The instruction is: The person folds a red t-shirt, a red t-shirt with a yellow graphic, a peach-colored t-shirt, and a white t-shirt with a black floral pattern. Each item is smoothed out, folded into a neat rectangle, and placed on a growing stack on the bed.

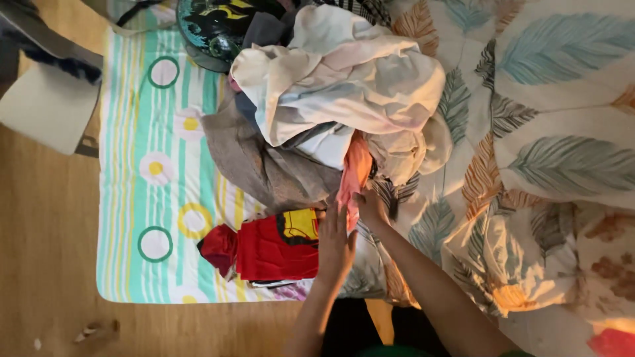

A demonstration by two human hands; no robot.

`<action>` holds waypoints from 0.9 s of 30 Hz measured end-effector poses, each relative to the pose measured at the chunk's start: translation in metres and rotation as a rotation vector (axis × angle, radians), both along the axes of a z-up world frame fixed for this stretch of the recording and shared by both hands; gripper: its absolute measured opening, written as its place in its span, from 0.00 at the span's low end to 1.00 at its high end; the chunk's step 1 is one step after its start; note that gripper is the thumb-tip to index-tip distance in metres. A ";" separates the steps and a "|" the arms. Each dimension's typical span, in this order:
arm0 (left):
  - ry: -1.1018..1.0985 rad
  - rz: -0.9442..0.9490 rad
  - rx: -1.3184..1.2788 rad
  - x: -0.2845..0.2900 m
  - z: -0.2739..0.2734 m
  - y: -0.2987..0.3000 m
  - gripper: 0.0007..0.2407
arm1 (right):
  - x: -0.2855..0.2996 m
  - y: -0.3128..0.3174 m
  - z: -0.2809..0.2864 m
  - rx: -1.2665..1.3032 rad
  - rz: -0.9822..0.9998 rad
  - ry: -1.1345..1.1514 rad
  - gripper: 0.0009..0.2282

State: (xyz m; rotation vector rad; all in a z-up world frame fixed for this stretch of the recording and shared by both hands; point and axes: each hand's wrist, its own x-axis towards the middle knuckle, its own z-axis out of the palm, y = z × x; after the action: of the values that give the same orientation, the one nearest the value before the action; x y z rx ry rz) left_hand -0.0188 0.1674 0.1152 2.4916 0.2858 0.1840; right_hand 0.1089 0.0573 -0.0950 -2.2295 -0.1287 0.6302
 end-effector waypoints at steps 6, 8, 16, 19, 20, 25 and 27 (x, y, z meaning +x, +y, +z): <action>-0.010 -0.184 -0.087 0.008 0.011 0.028 0.41 | -0.078 -0.061 0.016 0.742 -0.257 0.050 0.08; 0.003 -0.236 -0.120 0.013 0.042 0.021 0.44 | -0.081 -0.072 0.125 0.762 -0.292 0.082 0.04; -0.220 -0.461 -0.159 0.019 0.112 -0.055 0.45 | -0.118 -0.156 0.273 0.884 -0.258 0.195 0.17; -0.237 -0.466 -0.211 0.024 0.119 -0.095 0.39 | -0.117 -0.221 0.283 0.724 0.042 -0.113 0.22; -0.270 -0.432 -0.280 0.025 0.127 -0.111 0.35 | -0.118 -0.257 0.250 0.787 -0.077 -0.007 0.22; -0.367 -0.340 -0.474 0.028 0.170 -0.170 0.29 | -0.089 -0.308 0.319 0.890 -0.344 -0.211 0.17; -0.341 -0.297 -0.659 0.033 0.191 -0.184 0.25 | -0.075 -0.317 0.340 1.115 -0.166 -0.369 0.23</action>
State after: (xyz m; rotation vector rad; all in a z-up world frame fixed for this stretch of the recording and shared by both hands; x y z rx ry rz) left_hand 0.0140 -0.0168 0.3062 1.7824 -0.1506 0.3261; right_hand 0.0342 -0.2597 0.2445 -1.2166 -0.3720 -0.0101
